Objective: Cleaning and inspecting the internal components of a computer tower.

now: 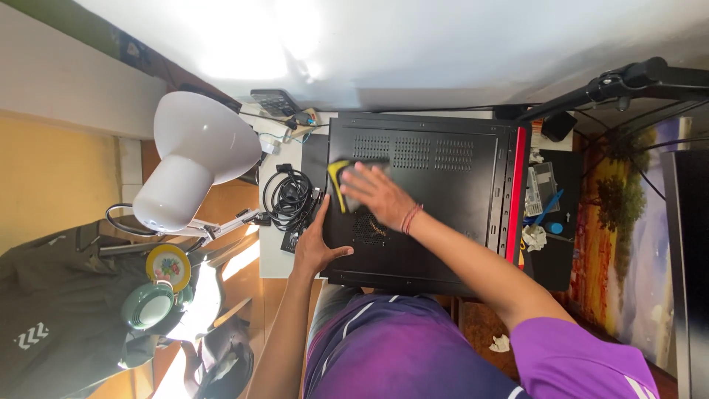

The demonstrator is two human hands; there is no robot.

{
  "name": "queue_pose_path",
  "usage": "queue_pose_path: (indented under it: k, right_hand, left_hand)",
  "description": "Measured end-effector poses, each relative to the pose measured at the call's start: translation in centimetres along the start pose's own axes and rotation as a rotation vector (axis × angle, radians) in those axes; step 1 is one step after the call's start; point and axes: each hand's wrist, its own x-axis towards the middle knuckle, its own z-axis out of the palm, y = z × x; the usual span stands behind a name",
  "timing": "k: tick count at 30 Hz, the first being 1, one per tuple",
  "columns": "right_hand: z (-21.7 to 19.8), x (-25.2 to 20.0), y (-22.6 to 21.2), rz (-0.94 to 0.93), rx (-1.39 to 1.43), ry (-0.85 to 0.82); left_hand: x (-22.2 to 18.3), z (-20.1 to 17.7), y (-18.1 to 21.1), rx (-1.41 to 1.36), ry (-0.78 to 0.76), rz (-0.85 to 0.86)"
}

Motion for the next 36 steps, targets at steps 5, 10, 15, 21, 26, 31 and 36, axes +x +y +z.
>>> queue_pose_path:
  k: [5,10,15,21,26,31,36]
  right_hand:
    - [-0.6,3.9,3.7,0.199,-0.038,0.019]
    - [1.2,7.2,4.7,0.564,0.065,0.269]
    - [1.2,7.5,0.6,0.21,-0.088,0.201]
    - [1.4,4.8,2.2,0.186,-0.162,0.077]
    - [-1.2,3.6,4.8,0.48,-0.119,0.24]
    - [-1.8,2.1,8.0,0.709,-0.119,0.398]
    - [-5.3,3.0,2.9,0.539,-0.034,0.34]
  left_hand:
    - [0.4,0.1,-0.5,0.05,0.018,0.041]
    - [0.4,-0.4,-0.5,0.099,-0.028,0.003]
    - [0.6,-0.1,-1.9,0.093,-0.005,0.132]
    - [1.6,-0.4,-2.8,0.265,-0.038,0.206]
    - [2.1,-0.9,-1.9,0.473,-0.064,0.192]
    - [2.1,-0.3,-2.6,0.493,-0.056,0.173]
    - [2.5,-0.3,-2.9,0.44,-0.034,0.22]
